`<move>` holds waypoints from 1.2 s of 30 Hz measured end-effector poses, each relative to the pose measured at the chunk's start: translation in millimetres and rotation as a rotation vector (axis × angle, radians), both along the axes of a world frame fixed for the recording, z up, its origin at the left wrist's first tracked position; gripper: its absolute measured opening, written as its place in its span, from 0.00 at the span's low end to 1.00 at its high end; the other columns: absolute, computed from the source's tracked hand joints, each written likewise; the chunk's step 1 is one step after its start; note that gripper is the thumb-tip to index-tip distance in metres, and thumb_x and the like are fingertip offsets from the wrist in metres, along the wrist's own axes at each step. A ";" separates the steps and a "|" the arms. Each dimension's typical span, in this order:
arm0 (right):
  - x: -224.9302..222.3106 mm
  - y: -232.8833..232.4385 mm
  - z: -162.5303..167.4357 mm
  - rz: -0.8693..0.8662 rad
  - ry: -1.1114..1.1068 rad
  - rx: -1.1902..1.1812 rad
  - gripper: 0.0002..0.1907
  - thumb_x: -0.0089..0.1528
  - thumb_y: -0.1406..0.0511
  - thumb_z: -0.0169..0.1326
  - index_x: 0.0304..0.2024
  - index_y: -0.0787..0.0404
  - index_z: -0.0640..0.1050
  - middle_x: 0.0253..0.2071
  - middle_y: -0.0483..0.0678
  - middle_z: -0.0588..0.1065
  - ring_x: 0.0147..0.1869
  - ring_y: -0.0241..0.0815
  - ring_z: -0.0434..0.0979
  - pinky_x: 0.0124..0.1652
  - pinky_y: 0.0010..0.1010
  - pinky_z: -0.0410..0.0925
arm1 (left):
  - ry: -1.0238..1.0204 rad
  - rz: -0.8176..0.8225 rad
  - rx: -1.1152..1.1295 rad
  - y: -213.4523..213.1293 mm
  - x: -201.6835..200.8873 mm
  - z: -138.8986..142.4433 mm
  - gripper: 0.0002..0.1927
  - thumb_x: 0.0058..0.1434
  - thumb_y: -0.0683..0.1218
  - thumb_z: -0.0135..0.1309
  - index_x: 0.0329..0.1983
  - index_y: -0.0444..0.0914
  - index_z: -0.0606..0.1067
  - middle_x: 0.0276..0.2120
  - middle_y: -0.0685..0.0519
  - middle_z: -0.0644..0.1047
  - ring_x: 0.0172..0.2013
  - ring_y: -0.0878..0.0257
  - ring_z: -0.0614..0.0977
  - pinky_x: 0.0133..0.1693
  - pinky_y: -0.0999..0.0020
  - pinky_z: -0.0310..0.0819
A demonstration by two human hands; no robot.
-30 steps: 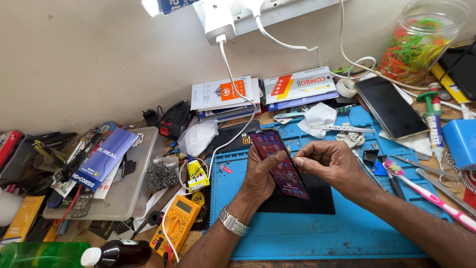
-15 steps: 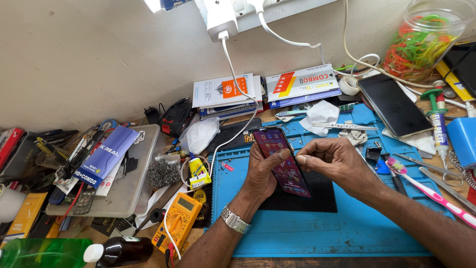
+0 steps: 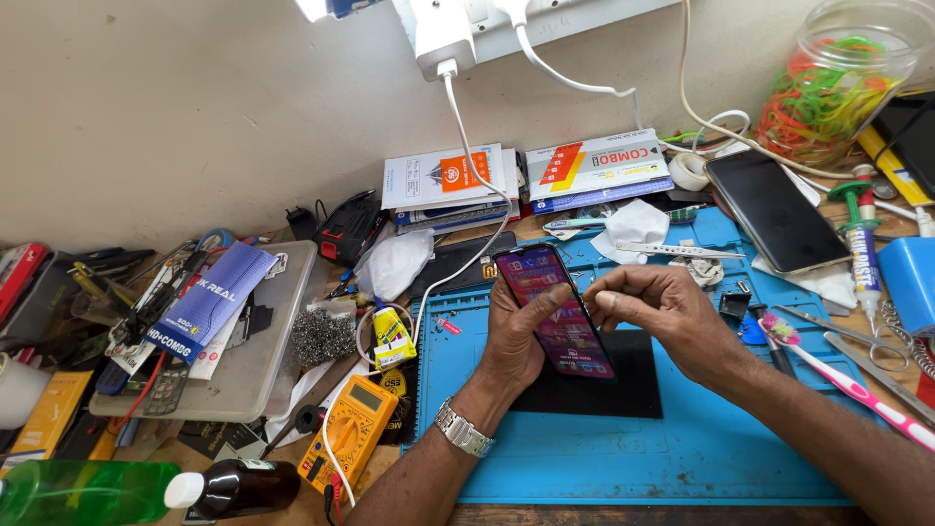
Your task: The person touches icons on a mobile phone screen, removes the back cover and battery by hand, and uses a tool to manipulate the internal frame of the device.
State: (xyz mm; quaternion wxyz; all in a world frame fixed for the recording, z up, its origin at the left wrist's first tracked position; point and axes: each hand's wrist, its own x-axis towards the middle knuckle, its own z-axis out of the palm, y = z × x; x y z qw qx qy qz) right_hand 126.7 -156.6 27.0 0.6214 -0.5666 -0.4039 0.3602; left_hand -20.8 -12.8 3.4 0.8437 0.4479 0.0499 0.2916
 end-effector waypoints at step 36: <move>-11.2 -5.0 27.5 -0.260 -0.813 0.135 0.15 0.59 0.73 0.58 0.50 0.62 0.79 0.46 0.48 0.81 0.45 0.41 0.86 0.44 0.31 0.79 | -0.198 -0.422 -0.418 -21.8 7.7 -18.7 0.48 0.73 0.78 0.26 0.71 0.35 0.64 0.55 0.38 0.76 0.53 0.49 0.81 0.52 0.58 0.81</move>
